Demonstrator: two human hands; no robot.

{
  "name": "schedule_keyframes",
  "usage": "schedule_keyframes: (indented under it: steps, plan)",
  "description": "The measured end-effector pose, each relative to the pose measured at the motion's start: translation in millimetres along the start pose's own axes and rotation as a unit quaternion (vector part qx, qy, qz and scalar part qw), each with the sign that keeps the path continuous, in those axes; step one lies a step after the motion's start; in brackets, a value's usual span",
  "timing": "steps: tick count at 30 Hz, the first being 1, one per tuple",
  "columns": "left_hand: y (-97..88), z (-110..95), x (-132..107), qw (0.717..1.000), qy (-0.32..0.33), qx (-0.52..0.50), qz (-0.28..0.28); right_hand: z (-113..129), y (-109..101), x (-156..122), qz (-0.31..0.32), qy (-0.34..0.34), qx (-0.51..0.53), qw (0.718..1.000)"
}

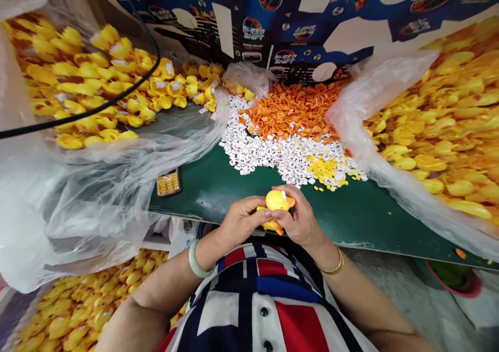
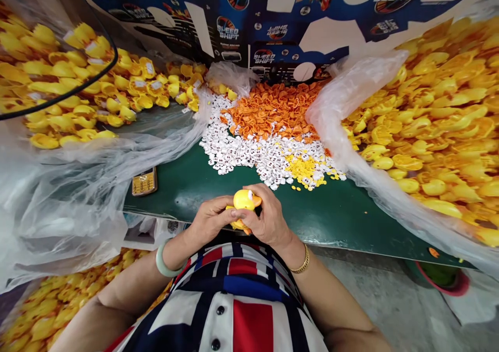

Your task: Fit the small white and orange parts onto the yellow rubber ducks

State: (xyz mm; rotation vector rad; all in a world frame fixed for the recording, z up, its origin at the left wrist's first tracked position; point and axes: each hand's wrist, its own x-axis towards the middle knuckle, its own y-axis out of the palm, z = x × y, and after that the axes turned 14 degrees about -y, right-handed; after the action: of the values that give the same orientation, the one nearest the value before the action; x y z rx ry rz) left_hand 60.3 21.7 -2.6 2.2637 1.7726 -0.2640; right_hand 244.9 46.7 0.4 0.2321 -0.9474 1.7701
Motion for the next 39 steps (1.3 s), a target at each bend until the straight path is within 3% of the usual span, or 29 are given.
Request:
schedule_keyframes:
  steps: [4, 7, 9, 12, 16, 23, 32, 35, 39]
  plan:
    - [-0.4, 1.6, 5.9, 0.986, -0.066, -0.15, 0.001, -6.3, -4.1, 3.3, 0.046, 0.027, 0.044, 0.998]
    - [3.0, 2.4, 10.4, 0.955, -0.041, -0.293, -0.025, -4.0, -1.3, 4.3, 0.065, 0.041, 0.042, 0.996]
    - [7.0, 2.2, 11.2, 0.942, -0.031, -0.334, -0.019, 1.5, 3.6, 5.0, 0.071, 0.034, -0.008, 0.997]
    - [10.8, 0.3, 11.1, 0.949, -0.027, -0.313, -0.017, 10.6, 9.9, 7.3, 0.092, 0.012, -0.098, 0.991]
    - [11.5, -5.4, 15.5, 0.959, -0.033, -0.274, -0.071, 15.7, 11.2, 10.0, 0.133, -0.028, -0.164, 0.977]
    - [20.1, -13.5, 26.4, 0.921, -0.062, -0.372, -0.098, 11.4, 18.0, 7.7, 0.115, -0.047, -0.203, 0.971]
    - [22.7, -9.9, 35.3, 0.914, -0.08, -0.382, -0.112, 21.4, 30.4, 6.8, 0.109, -0.047, -0.327, 0.937]
    - [16.0, -11.3, 37.9, 0.916, -0.089, -0.38, -0.098, 19.7, 19.6, 12.1, 0.157, -0.031, -0.276, 0.948]
    - [4.0, -15.7, 34.2, 0.921, -0.109, -0.368, -0.067, 12.4, -1.2, 14.4, 0.21, -0.031, -0.115, 0.97]
